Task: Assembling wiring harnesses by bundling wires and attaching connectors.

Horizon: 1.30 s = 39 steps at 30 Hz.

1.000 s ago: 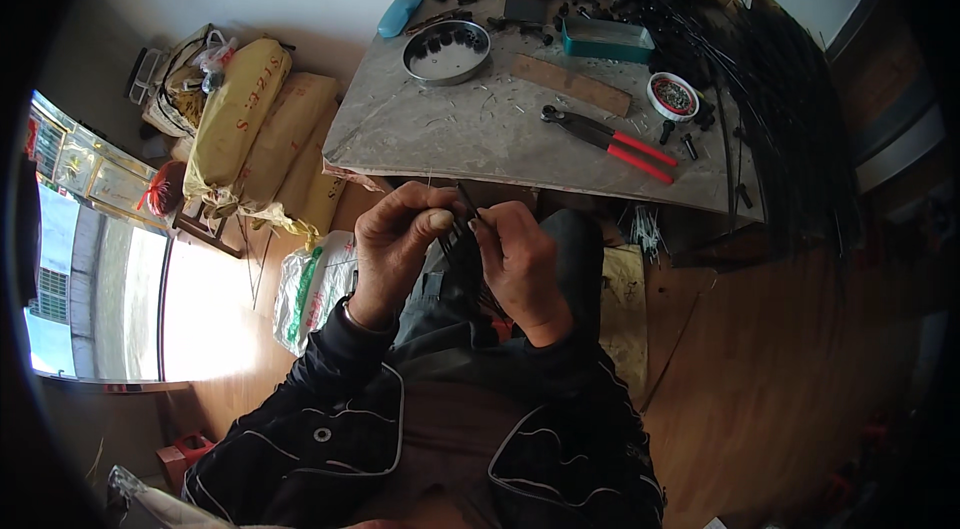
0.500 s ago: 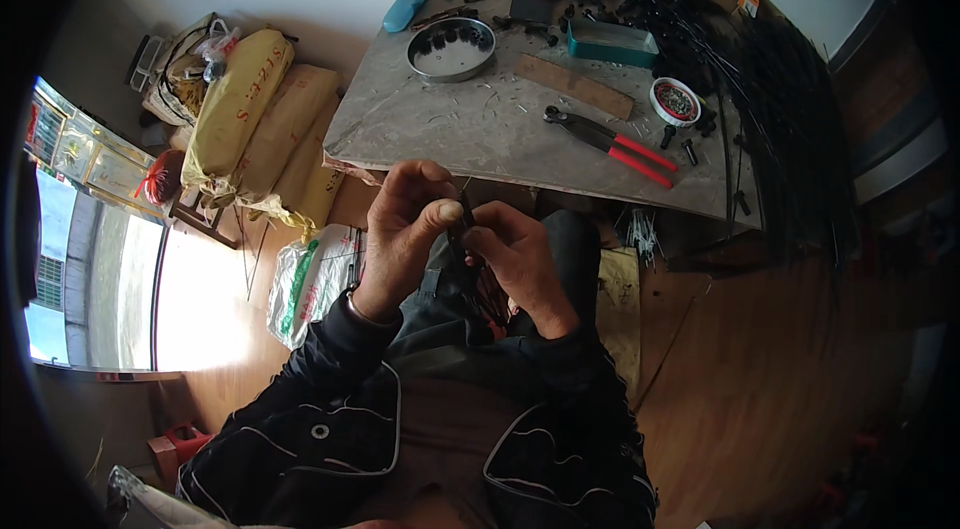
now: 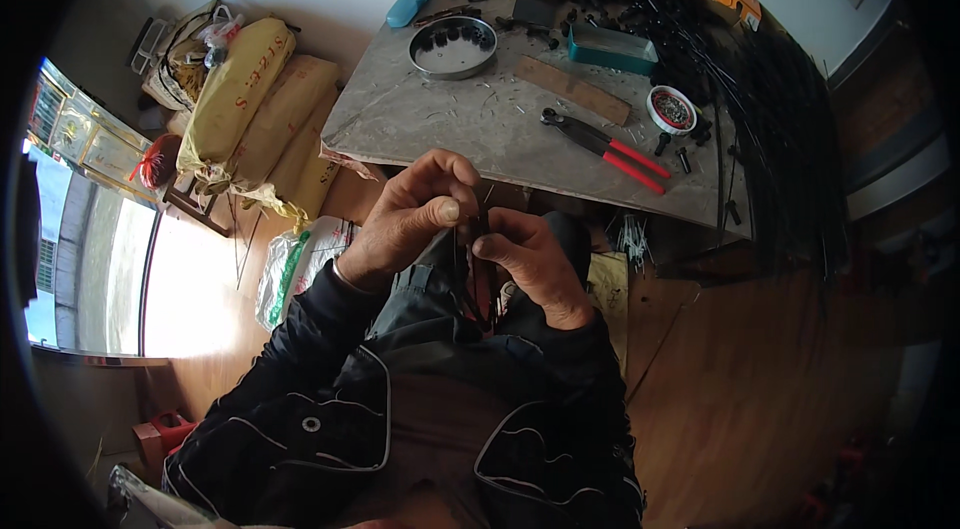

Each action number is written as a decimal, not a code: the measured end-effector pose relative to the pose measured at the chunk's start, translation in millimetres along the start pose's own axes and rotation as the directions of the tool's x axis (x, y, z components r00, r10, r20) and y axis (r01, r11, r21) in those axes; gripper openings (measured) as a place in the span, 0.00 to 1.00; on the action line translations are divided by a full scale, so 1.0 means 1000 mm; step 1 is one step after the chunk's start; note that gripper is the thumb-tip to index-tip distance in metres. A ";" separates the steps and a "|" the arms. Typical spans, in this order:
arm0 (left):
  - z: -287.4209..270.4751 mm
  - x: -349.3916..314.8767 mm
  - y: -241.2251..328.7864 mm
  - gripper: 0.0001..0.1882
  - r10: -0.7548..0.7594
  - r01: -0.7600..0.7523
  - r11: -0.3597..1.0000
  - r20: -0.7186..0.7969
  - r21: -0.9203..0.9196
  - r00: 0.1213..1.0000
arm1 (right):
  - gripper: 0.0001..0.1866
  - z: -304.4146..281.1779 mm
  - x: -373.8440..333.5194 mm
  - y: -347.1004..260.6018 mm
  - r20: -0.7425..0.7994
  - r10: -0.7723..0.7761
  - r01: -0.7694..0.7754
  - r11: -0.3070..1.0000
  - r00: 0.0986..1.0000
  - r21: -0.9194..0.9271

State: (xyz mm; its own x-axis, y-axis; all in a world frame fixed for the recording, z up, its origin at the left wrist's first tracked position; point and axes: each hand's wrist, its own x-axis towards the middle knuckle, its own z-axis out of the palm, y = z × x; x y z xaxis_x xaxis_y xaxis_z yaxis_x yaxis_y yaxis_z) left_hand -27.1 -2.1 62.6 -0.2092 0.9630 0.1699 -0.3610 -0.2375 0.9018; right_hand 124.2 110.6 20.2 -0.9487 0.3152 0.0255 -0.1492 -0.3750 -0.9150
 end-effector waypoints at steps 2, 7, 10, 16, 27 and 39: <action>-0.001 0.001 -0.004 0.18 -0.017 0.019 0.996 0.027 -0.082 0.999 | 0.09 0.004 0.000 -0.005 0.013 -0.002 0.002 1.000 1.000 0.022; -0.001 0.003 -0.016 0.17 -0.027 0.047 0.947 0.066 -0.318 0.997 | 0.18 -0.008 -0.004 0.002 0.142 0.018 -0.033 0.994 0.990 0.106; 0.011 -0.001 -0.013 0.19 0.031 -0.035 0.955 -0.016 -0.294 0.999 | 0.18 -0.003 -0.003 0.001 0.081 -0.053 0.046 0.996 0.995 0.080; 0.029 -0.008 -0.023 0.23 0.251 -0.236 0.963 -0.113 0.130 0.962 | 0.09 0.008 -0.002 0.007 -0.224 -0.074 0.068 0.997 0.972 -0.036; 0.029 -0.007 -0.015 0.07 0.198 -0.177 0.975 -0.165 0.134 0.966 | 0.06 0.025 -0.007 0.002 -0.346 -0.174 0.173 0.984 0.922 -0.033; 0.030 0.000 -0.014 0.04 0.061 -0.062 0.998 -0.141 -0.006 0.988 | 0.10 0.033 -0.003 0.012 -0.410 -0.231 0.092 0.940 0.882 -0.330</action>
State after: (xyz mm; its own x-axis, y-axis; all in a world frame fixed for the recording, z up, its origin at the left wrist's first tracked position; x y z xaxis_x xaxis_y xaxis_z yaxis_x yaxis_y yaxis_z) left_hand 4.6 5.3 62.1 -0.3564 0.9193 0.1667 -0.3525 -0.2975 0.8872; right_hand 116.3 76.5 22.7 -0.6881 0.7224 0.0683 -0.1357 -0.0356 -0.9901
